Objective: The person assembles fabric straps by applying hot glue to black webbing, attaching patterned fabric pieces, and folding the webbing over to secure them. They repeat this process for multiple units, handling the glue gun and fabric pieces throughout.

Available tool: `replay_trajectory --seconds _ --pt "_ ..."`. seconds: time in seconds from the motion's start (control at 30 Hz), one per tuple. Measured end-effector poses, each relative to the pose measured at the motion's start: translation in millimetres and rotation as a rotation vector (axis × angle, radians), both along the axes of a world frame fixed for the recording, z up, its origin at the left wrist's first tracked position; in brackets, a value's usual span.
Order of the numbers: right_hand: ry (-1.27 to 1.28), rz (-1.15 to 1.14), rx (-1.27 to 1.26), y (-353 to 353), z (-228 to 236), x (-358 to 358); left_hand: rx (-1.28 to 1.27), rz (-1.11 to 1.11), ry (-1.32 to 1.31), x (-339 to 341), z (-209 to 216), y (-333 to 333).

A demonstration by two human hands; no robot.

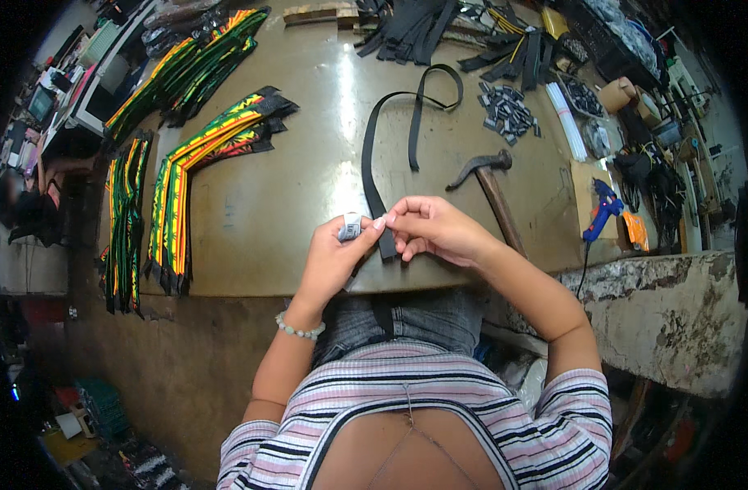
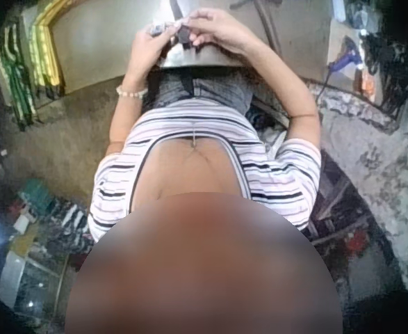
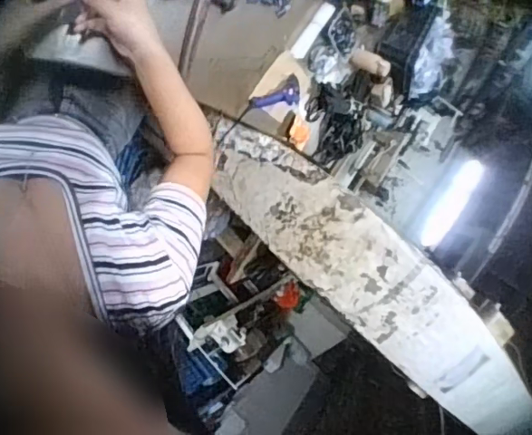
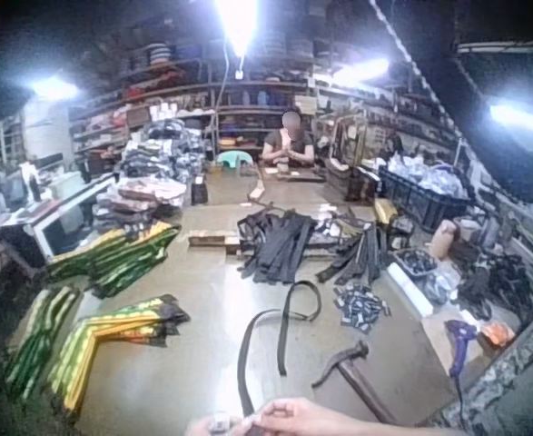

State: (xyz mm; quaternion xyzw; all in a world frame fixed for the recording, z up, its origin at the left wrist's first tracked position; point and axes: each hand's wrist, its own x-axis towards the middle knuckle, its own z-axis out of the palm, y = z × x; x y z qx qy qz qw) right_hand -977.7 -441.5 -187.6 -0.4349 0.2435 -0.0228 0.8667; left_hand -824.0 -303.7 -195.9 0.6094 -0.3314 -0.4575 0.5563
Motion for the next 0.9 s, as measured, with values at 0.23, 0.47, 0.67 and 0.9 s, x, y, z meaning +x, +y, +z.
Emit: replay_trajectory --seconds 0.23,0.47,0.67,0.9 --pt "0.024 0.049 0.077 -51.4 5.4 26.7 0.011 -0.152 -0.076 -15.6 10.8 30.4" --pt "-0.034 -0.207 -0.115 -213.5 24.0 79.2 0.102 -0.079 -0.285 -18.8 5.2 40.1" --pt "-0.104 -0.285 0.096 -259.2 53.2 123.5 0.093 -0.052 -0.447 -19.1 -0.5 32.5" --pt "-0.254 -0.389 -0.478 -287.1 59.7 157.0 0.045 -0.073 -0.519 -19.1 -1.6 31.0"
